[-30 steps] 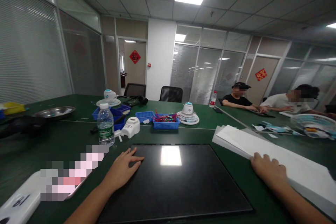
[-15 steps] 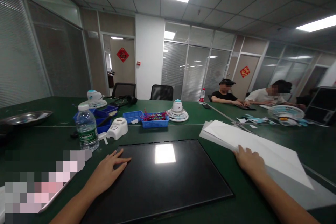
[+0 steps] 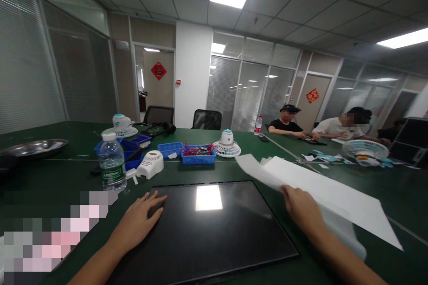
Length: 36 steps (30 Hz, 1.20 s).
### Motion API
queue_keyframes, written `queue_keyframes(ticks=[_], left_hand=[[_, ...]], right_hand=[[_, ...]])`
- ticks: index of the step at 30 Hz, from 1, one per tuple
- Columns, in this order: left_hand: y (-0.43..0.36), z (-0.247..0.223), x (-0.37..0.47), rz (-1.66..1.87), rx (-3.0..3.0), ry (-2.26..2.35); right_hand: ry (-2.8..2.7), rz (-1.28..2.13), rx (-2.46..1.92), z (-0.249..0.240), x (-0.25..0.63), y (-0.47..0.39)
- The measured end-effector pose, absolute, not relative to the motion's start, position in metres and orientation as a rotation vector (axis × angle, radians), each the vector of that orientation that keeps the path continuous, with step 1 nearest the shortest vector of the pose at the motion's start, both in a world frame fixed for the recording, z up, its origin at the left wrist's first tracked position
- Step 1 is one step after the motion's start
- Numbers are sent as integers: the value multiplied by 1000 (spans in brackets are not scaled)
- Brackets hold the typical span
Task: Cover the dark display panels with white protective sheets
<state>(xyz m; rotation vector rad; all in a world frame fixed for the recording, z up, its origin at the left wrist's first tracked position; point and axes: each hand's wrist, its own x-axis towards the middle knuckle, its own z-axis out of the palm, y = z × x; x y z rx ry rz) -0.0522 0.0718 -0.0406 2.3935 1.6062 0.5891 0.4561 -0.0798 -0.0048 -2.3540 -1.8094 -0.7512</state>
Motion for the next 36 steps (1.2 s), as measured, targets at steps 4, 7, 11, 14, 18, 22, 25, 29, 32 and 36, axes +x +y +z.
queue_keyframes(ticks=[4,7,11,14,18,22,25,29,32,36], left_hand=[[73,-43,-55,693,2334,1594],[74,-45,-56,711,2302,1592],[78,-51,-58,678,2373,1585],[81,-55,-60,672,2413,1551],[82,-52,-63,604,2371,1508],[80,-46,-63,565,2361,1466],[79,-43,-62,550,2391,1452],[77,-42,-62,534,2398,1461],[77,-42,-63,537,2394,1447],[75,-41,-64,539,2395,1457]], right_hand=[[-2223,-425,-1794,-6,375,-85],[-2411,-113,-1534,-4,324,-101],[-2529,132,-1347,1,300,-113],[-2453,139,-1340,-6,330,-99],[-2105,-267,-1782,-23,430,-67],[-1618,-454,-2438,-36,539,-64],[-1361,-393,-2637,-42,581,-78],[-1351,-347,-2679,-45,582,-84],[-1465,-409,-2622,-42,564,-80],[-1571,-543,-2523,-30,536,-78]])
